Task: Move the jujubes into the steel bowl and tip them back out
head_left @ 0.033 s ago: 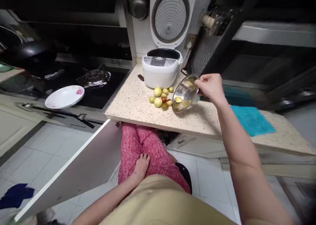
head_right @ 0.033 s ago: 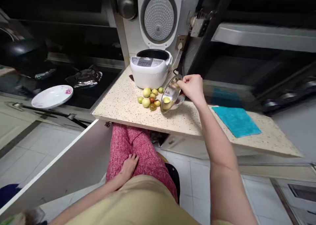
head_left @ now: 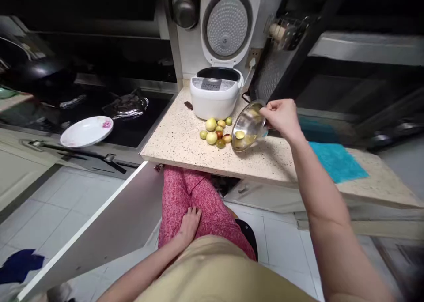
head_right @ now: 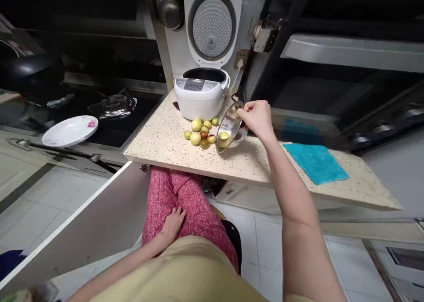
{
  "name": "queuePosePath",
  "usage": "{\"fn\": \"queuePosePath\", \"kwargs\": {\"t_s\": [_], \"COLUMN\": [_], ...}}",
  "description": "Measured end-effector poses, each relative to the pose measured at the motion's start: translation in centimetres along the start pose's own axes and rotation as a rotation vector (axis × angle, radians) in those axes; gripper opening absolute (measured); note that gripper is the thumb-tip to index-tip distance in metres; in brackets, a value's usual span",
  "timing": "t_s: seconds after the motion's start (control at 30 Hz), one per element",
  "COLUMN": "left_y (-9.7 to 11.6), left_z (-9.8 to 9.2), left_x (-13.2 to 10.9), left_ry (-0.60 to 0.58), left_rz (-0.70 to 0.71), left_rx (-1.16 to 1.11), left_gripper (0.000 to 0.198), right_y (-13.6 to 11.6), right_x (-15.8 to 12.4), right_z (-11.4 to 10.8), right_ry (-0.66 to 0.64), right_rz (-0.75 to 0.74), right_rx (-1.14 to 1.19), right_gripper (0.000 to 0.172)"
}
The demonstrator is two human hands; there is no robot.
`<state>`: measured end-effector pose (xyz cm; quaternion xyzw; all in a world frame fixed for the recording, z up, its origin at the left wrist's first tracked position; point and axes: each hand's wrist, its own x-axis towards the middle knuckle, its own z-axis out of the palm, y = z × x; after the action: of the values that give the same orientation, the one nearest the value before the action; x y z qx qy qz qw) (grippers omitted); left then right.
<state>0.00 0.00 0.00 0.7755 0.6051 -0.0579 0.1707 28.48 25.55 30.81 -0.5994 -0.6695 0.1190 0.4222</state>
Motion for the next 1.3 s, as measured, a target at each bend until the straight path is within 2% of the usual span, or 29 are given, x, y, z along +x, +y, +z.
{"fn": "queuePosePath", "kwargs": {"t_s": [0.1,0.2,0.3,0.37,0.4,0.47,0.53,0.6,0.73,0.9,1.1,1.3], "left_y": [-0.7,-1.8,-2.7,-3.0,-3.1,-3.3,-3.7,-4.2,-5.4,-6.1,-6.9,-8.3], "left_z": [-1.4,-4.3,-9.4,-13.8,-16.0,-20.0,-22.9,-24.5,-25.1,-25.1,-25.0,-24.6], "left_x": [-0.1,-0.3,-0.2,0.5,1.2,3.4,6.4,9.8,15.4,18.7,19.9,18.4], "left_ry": [-0.012,-0.006,0.016,0.077,0.143,0.434,0.660,0.731,0.778,0.771,0.755,0.792], "left_rz": [0.024,0.100,0.223,0.277,0.303,0.368,0.336,0.286,0.200,0.171,0.196,0.251], "left_rx": [-0.160,-0.319,-0.470,-0.535,-0.571,-0.640,-0.549,-0.519,-0.469,-0.418,-0.427,-0.430], "left_gripper": [0.031,0.027,0.015,0.019,0.023,0.023,0.020,0.019,0.021,0.023,0.034,0.049], "right_y": [-1.2,-2.4,-3.4,-3.8,-3.9,-4.0,-4.1,-4.2,-4.2,-4.0,-3.1,-2.9], "right_x": [0.0,-0.2,-0.3,-0.3,-0.4,-0.5,-0.7,-0.9,-1.5,-2.6,-5.9,-11.0], "right_z": [-0.6,-1.0,-1.1,-1.2,-1.2,-1.2,-1.3,-1.4,-1.7,-2.4,-4.5,-6.1], "right_ry": [-0.006,-0.024,-0.031,-0.028,-0.024,-0.012,0.000,0.013,0.040,0.062,0.101,0.069], "right_rz": [-0.004,0.009,0.037,0.043,0.043,0.041,0.040,0.034,0.010,-0.015,-0.033,0.085], "right_rx": [-0.064,-0.146,-0.210,-0.243,-0.257,-0.280,-0.291,-0.292,-0.300,-0.268,-0.089,0.185], "right_gripper": [0.030,0.031,0.030,0.029,0.029,0.028,0.027,0.026,0.025,0.024,0.025,0.039]}}
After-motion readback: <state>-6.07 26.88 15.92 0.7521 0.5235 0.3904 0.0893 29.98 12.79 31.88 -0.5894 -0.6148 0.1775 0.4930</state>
